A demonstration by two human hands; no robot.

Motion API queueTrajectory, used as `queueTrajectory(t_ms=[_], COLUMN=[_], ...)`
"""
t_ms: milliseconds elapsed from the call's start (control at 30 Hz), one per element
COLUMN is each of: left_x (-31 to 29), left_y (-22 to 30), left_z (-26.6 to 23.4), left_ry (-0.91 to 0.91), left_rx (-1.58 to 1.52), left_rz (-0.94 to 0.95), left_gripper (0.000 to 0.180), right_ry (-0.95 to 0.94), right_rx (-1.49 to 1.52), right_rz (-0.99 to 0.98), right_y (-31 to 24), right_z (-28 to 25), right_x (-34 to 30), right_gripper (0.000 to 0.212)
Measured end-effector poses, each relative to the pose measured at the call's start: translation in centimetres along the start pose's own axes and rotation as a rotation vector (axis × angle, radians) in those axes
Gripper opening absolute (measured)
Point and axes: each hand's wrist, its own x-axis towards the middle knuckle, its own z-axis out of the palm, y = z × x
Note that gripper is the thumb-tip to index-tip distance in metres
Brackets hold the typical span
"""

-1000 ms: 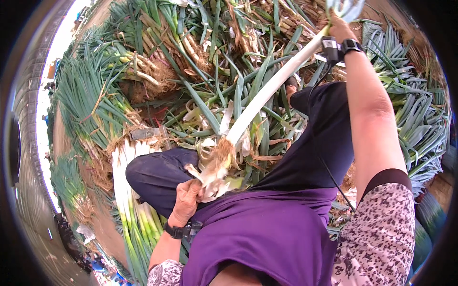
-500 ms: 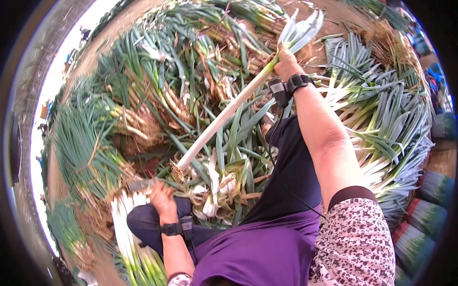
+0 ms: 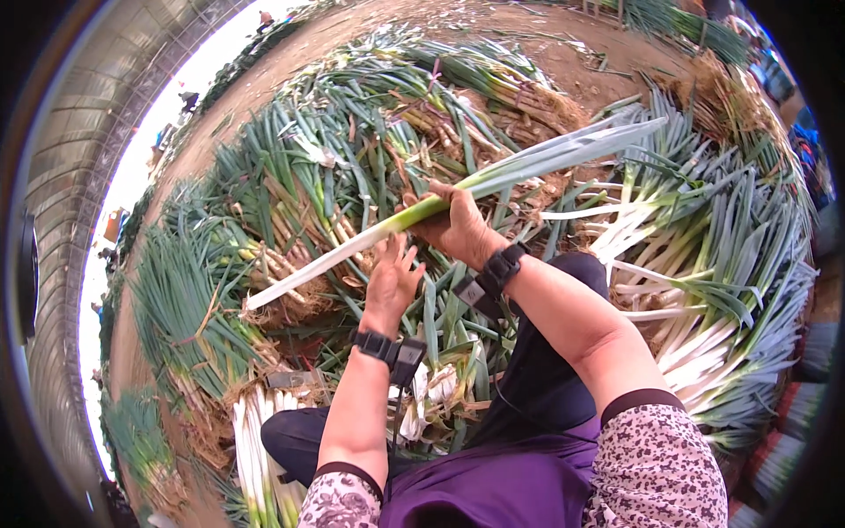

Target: Manually stripping the outer layers of leeks and placing them onto a neat pile for agricultural processing.

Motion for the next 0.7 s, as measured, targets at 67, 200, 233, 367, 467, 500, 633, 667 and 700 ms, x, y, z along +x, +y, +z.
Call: queueTrajectory(t_ms=[67,200,233,367,467,500,633,667,700], left_x=[0.2,0.9,0.4,-2.3,-2.9,-2.9,-2.1,-2.5,-3.1], left_y=[0.7,3.7,4.6,6.9,6.0,5.5,4.7,5.4,6.4], left_z=[1.9,-1.9,-1.9,-3.1,-4.1,-4.2,-3.3,-3.9,-3.8], left_ry=[0.093,0.139,0.204,0.312,0.325,0.332,0.547,0.568,0.587], left_rx=[-0.245,-0.339,-0.378,-0.327,-0.258,-0.167,-0.344,-0.364,-0.388], left_rz=[0.042,0.253,0.269,0.356,0.422,0.453,0.576,0.601,0.617], left_gripper=[0.045,0.025,0.023,0.019,0.023,0.024,0.021,0.02,0.019], right_ry=[-0.093,-0.045,-0.09,-0.457,-0.618,-0.716,-0.81,-0.741,-0.664], right_rx=[-0.232,-1.772,-2.112,-2.395,-2.59,-2.593,-2.451,-2.428,-2.413], right_rz=[0.126,-0.418,-0.754,-1.757,-0.862,-0.776,-0.936,-0.865,-0.788], right_y=[1.2,1.8,1.4,1.4,0.5,1.2,6.7,7.4,7.3], right_z=[-0.5,1.7,1.6,4.5,2.6,2.2,1.0,1.0,1.1], right_x=[-0.1,-2.8,-3.0,-2.2,0.6,1.2,0.4,-0.1,-0.6], right_gripper=[0.026,0.036,0.04,0.051,0.039,0.035,0.024,0.027,0.03])
